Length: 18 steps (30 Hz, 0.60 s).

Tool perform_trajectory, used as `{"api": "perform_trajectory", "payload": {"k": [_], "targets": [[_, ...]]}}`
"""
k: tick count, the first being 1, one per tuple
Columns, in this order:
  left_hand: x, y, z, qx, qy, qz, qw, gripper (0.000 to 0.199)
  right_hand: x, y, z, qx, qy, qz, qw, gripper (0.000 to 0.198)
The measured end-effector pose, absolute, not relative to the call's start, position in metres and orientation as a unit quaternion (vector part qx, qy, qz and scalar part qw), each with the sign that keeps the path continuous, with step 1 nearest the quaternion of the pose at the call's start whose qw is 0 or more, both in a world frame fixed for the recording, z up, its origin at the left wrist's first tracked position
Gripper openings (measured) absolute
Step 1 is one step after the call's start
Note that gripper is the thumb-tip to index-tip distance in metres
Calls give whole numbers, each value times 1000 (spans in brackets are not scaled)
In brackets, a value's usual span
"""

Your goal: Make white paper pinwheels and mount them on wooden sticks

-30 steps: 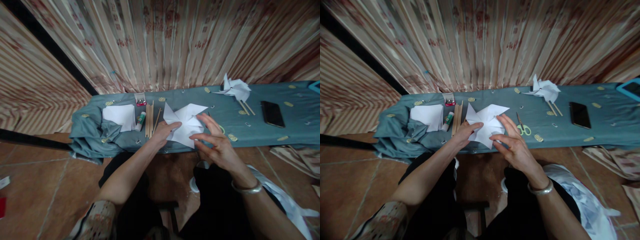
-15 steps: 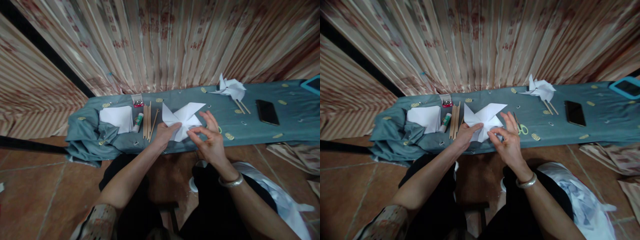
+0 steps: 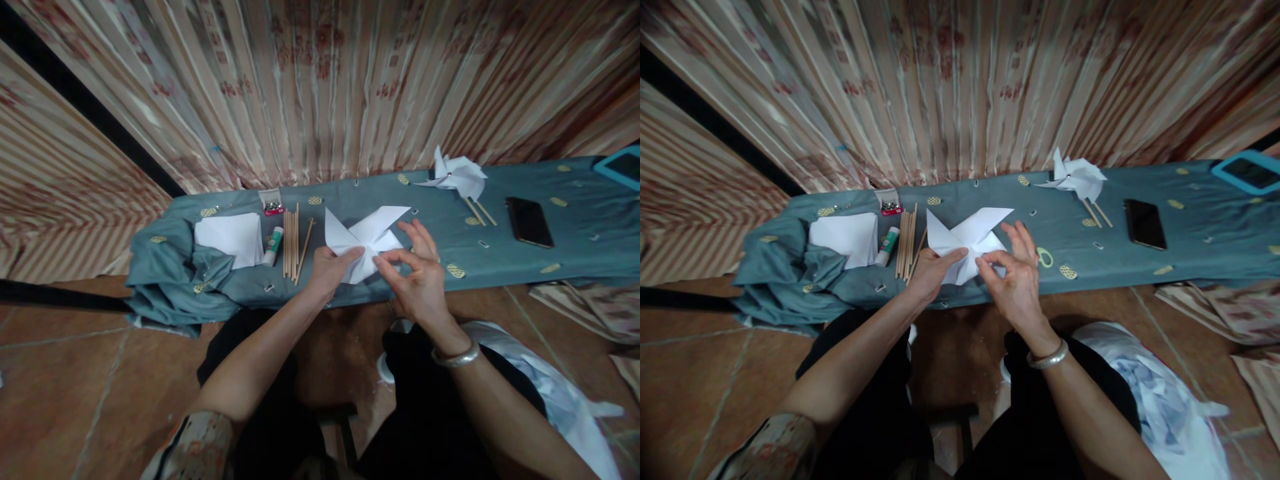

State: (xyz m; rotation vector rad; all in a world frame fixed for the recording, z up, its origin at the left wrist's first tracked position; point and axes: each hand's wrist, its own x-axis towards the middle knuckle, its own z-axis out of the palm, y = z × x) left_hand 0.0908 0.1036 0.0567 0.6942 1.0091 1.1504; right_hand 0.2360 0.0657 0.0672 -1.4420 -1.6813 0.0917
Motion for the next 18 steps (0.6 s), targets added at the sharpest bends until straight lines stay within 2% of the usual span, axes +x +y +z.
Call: {"api": "perform_trajectory", "payload": {"k": [18], "targets": [[93, 104, 52, 329, 447, 517, 652, 26, 235, 65, 67, -592, -688, 14, 420, 22]]}}
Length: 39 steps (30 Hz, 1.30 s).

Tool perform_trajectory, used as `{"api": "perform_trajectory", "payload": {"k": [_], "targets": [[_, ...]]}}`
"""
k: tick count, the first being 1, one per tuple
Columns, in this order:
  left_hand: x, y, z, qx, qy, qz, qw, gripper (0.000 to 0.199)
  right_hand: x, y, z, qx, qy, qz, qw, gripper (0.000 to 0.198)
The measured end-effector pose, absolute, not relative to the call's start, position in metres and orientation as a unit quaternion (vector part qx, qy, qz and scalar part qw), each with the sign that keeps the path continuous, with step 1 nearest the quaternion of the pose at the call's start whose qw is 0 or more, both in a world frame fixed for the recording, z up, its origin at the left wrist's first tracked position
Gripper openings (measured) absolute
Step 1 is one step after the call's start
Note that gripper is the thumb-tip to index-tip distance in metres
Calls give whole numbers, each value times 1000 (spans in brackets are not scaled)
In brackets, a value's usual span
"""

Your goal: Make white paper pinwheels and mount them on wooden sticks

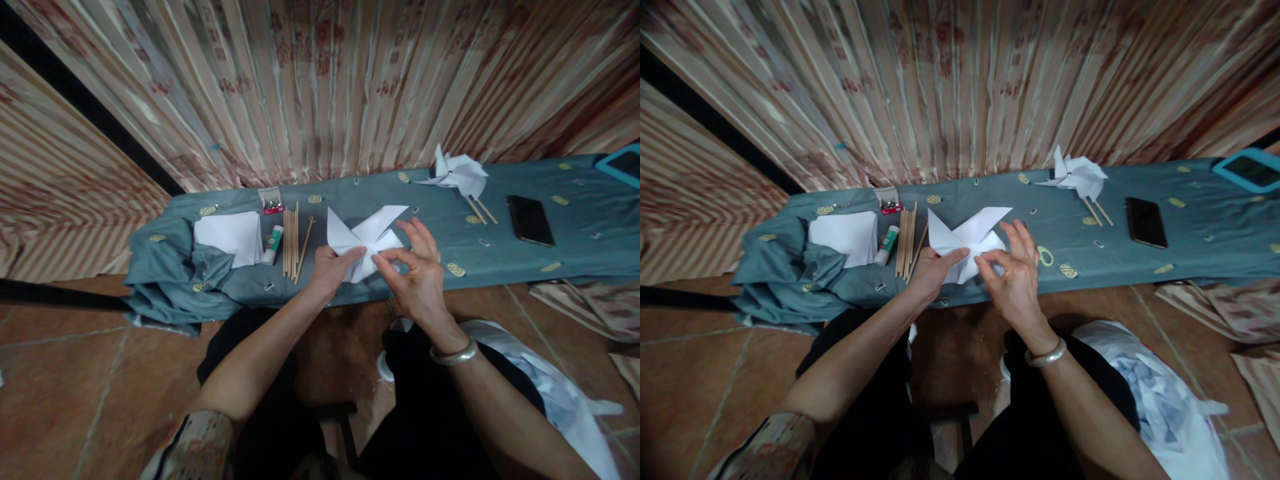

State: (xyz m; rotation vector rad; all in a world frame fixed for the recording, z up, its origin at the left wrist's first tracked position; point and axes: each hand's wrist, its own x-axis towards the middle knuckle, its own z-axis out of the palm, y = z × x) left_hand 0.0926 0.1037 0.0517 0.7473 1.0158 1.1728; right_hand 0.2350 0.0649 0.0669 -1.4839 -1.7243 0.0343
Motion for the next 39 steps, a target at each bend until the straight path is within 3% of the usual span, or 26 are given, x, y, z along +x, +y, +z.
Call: {"api": "perform_trajectory", "payload": {"k": [17, 26, 34, 39], "targets": [[88, 109, 55, 295, 455, 520, 660, 26, 236, 61, 73, -585, -693, -10, 420, 21], [44, 126, 68, 242, 442, 601, 621, 36, 257, 74, 55, -583, -668, 15, 462, 21], [-35, 145, 88, 174, 413, 731, 516, 30, 234, 84, 19, -587, -690, 126, 403, 26], [-76, 149, 97, 135, 404, 774, 468, 22, 190, 104, 15, -579, -725, 187, 323, 23]]}}
